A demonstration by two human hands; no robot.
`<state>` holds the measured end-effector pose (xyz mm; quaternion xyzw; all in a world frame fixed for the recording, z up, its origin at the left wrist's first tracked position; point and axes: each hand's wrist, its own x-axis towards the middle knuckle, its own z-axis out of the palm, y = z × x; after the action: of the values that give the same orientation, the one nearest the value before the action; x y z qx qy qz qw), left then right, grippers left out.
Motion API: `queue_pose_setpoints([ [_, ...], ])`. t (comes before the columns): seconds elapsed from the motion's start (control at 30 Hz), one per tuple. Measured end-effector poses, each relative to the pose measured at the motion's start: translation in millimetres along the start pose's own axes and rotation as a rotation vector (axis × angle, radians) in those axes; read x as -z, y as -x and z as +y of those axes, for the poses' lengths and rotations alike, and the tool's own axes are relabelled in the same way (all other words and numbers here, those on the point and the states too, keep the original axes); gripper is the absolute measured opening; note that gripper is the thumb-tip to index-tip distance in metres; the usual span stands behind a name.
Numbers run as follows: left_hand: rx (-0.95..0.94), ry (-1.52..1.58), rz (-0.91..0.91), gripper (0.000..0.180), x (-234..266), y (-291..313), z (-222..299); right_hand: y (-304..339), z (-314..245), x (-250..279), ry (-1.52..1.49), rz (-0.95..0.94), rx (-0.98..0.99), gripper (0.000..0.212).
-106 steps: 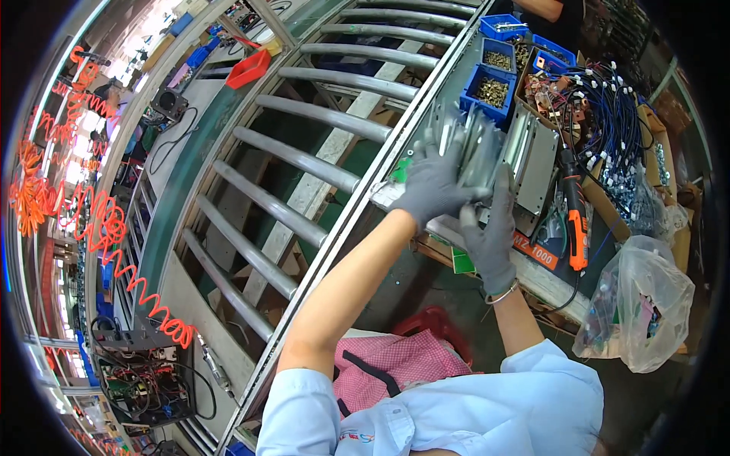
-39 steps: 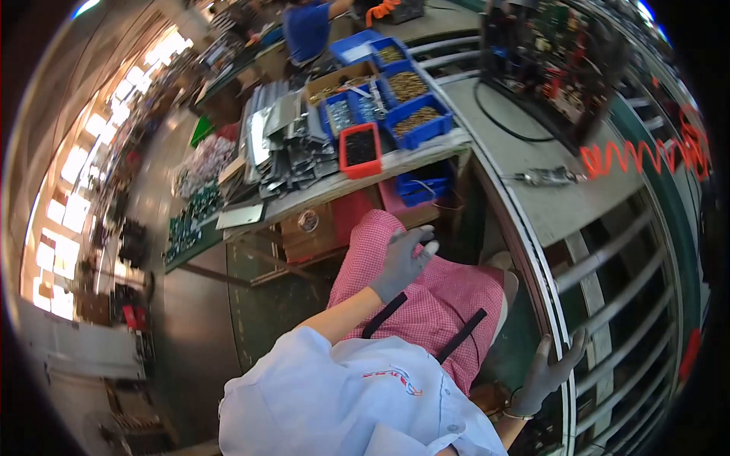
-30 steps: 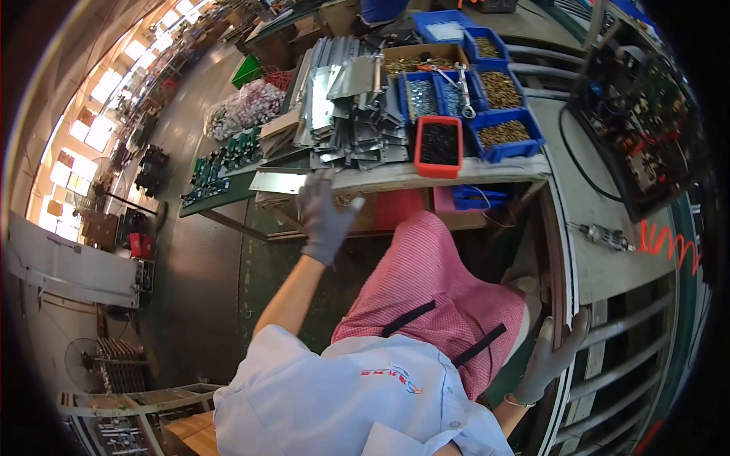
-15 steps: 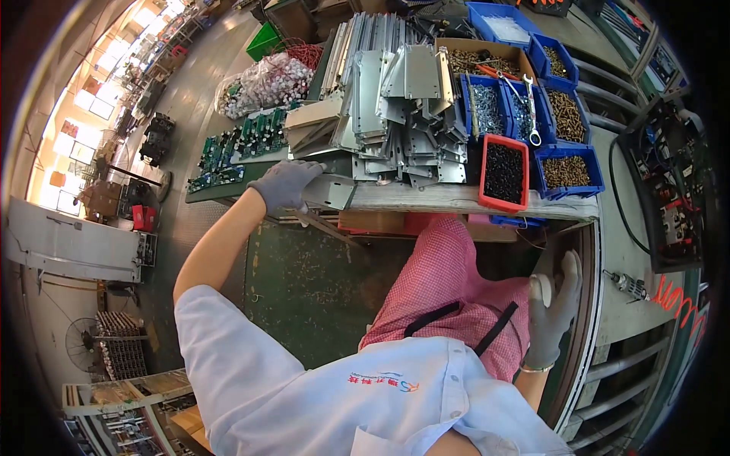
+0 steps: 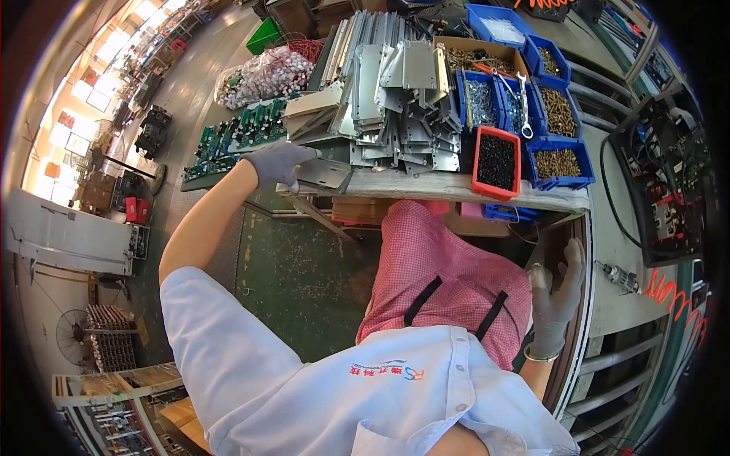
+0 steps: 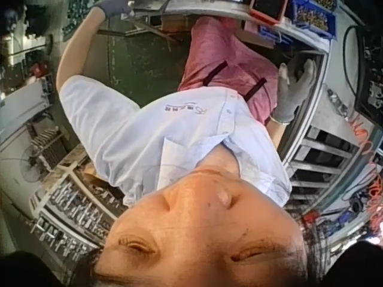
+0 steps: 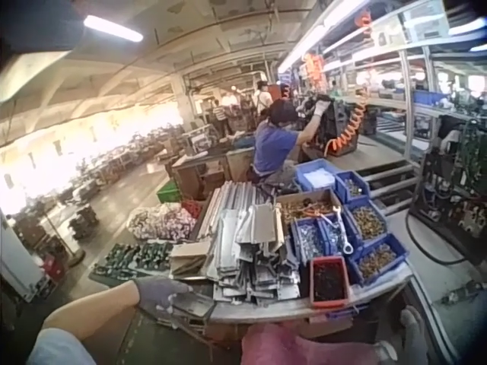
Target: The person assembles metal components by stacking metal plates and metal housing, then securing them with screws using an air screwdriver at a factory workbench.
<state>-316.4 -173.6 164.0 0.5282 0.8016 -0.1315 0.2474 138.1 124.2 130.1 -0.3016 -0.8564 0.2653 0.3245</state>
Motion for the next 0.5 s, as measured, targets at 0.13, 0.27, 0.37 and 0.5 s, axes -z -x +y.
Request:
queue_pose_setpoints([
  [0.13,-0.022,-0.013,0.001,0.093,6.3,5.8,4.5,27.5,11.4,15.7,0.079,0.053,-0.041,0.06],
  [0.27,-0.051,-0.032,0.116,0.07,10.1,8.4,11.3,55.9,13.1,32.8,0.097,0.11,-0.152,0.06],
  [0.37,-0.064,-0.05,0.259,0.045,12.4,16.3,17.4,64.1,5.7,40.7,0.152,0.14,-0.194,0.064],
  [0.5,0.021,-0.187,0.613,0.032,16.7,35.2,54.5,59.2,-2.4,44.0,0.075,0.138,-0.148,0.061],
])
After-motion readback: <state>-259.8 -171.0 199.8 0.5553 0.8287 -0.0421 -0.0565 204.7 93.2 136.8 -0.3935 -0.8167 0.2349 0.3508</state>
